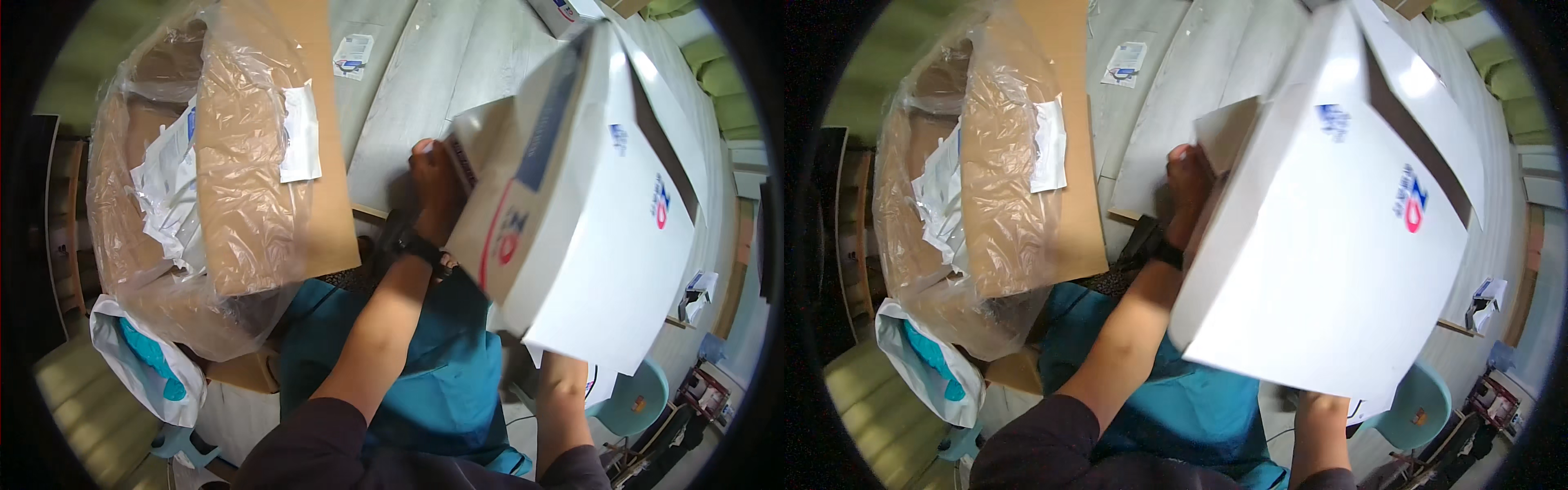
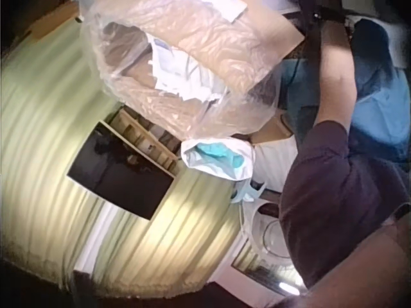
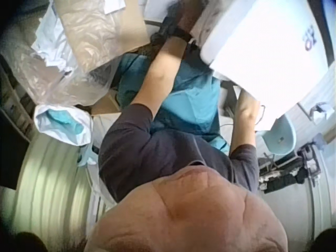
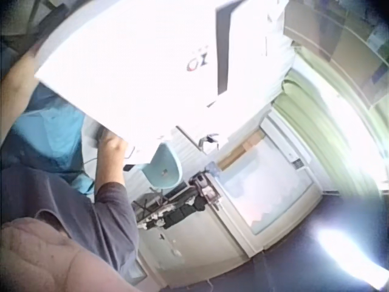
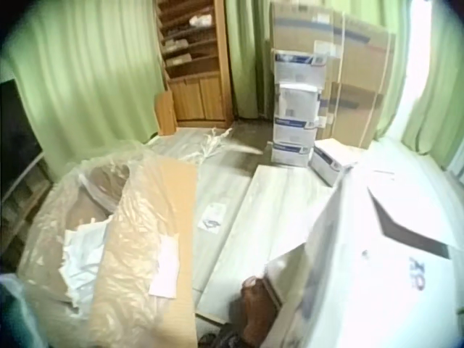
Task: Sorting and inspecting green surgical masks and their packaging.
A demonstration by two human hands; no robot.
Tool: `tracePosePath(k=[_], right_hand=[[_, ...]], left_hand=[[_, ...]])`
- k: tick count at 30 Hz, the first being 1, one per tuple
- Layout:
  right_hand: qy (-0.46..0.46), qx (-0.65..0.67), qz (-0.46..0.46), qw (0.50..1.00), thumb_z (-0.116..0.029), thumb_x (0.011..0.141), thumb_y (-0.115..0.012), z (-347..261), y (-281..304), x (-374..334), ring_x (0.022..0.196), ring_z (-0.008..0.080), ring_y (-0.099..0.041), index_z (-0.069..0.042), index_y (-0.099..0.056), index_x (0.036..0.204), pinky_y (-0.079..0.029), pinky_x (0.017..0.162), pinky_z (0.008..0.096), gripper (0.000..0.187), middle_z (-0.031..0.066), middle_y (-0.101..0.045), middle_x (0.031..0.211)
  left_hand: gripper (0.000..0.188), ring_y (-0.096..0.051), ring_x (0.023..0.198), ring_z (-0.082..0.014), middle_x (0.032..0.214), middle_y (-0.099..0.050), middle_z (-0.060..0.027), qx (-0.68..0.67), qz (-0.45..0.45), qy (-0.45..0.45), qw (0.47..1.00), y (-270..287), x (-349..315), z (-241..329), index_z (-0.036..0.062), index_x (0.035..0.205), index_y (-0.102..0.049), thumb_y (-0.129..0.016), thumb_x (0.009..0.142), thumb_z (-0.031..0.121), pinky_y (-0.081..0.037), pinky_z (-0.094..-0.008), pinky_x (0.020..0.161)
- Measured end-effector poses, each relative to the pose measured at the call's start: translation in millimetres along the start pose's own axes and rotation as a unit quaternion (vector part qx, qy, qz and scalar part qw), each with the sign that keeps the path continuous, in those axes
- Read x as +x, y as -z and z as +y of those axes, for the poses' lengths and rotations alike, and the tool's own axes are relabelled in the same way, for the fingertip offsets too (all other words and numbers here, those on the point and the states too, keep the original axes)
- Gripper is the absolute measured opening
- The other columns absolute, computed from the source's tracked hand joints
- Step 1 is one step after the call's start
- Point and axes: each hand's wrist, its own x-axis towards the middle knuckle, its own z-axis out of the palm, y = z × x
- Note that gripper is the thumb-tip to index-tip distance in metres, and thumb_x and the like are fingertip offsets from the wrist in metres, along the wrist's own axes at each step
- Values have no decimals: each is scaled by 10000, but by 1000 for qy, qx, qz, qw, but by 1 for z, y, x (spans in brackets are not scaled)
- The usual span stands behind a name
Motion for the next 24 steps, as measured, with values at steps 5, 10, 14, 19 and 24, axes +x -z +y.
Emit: tracePosePath(k=[5, 10, 14, 19, 24], right_hand=[[-11, 7, 7, 1000, -379, 956, -497, 13, 6, -5, 1205, 262, -508, -27, -406, 1371, -423, 1007, 385, 551, 145, -502, 1331], [4, 12, -16, 1000, -373, 958, -495, 2, -7, -4, 1208, 265, -507, -25, -405, 1372, -418, 1011, 383, 548, 151, -500, 1334], [41, 11, -69, 997, -369, 960, -494, -27, -46, 7, 1211, 267, -506, -23, -404, 1372, -415, 1014, 382, 546, 155, -498, 1338], [162, -28, -173, 971, -363, 962, -493, -119, -128, 0, 1214, 270, -505, -21, -402, 1373, -411, 1018, 380, 543, 161, -495, 1342], [314, -234, -337, 856, -355, 844, -632, -185, -254, -88, 1330, 322, -394, -88, -310, 1463, -345, 1072, 438, 747, 194, -347, 1468]], left_hand=[[361, -556, 1035, -261, 1042, -602, -141, -22, 24, 100, 994, 46, -43, -20, -8, 1155, -546, -478, 975, 297, -455, -386, 886], [342, -557, 1039, -243, 1047, -602, -129, -232, -7, 241, 942, 84, -85, 20, -3, 1163, -543, -479, 972, 273, -459, -370, 886], [329, -557, 1042, -227, 1051, -602, -119, -413, -33, 301, 859, 109, -91, 68, 1, 1170, -541, -480, 969, 254, -461, -358, 887], [314, -558, 1046, -209, 1055, -603, -107, -476, -94, 355, 799, 129, -122, 135, 6, 1178, -538, -481, 965, 230, -465, -343, 887], [355, -550, 1114, -202, 1191, -563, -98, -350, -92, 443, 820, 200, -166, 165, 46, 1250, -506, -453, 979, 268, -441, -351, 969]])
